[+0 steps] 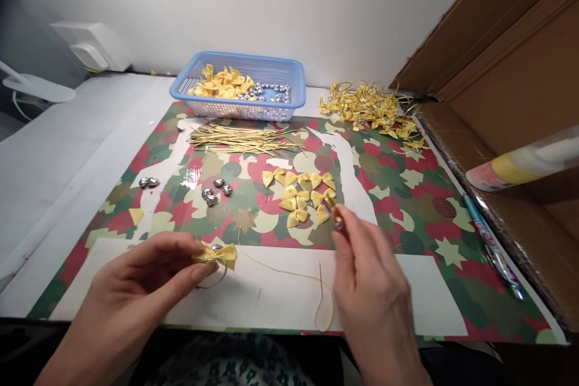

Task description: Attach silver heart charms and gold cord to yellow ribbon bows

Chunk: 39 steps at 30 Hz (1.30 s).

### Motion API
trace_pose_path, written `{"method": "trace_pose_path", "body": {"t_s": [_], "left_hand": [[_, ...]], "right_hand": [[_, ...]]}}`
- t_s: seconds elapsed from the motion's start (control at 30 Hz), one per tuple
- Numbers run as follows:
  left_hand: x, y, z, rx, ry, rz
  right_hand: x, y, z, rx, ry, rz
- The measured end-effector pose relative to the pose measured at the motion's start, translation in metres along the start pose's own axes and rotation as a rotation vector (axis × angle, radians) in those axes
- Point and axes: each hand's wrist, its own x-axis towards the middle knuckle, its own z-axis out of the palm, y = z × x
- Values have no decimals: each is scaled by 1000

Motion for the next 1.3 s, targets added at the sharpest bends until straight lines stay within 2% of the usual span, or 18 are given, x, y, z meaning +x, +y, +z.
{"method": "trace_pose_path", "body": {"t_s": [0.07,0.13,0.2,0.27,0.3,0.4,0.53,0.77,0.9,1.1,1.23,1.3], "left_hand": [[4,-3,-3,21,-69,7],[4,-2,-1,50,-53,12],[1,1,5,96,17,53],[-3,4,9,148,26,149],[-4,5,10,167,9,202],[-4,6,8,200,-51,311],[-3,5,3,220,-81,362],[-7,13,12,120,54,208],[-9,17,15,100,87,134],[-10,16,13,117,88,92],[-8,15,10,123,89,120],[-7,15,8,131,42,147]], "right_hand": [[0,13,0,-220,33,-28],[-1,9,-4,-243,59,-46],[-3,-11,-12,3,49,-42],[-3,-38,-17,312,-158,-63],[-3,-50,-17,420,-220,-85],[0,-72,-8,524,-275,-103],[4,-75,2,569,-244,-147],[6,-76,-4,589,-222,-135],[8,-76,-3,572,-222,-132],[7,-75,0,594,-191,-108],[7,-76,-2,608,-210,-119],[7,-76,-2,607,-198,-116]]}}
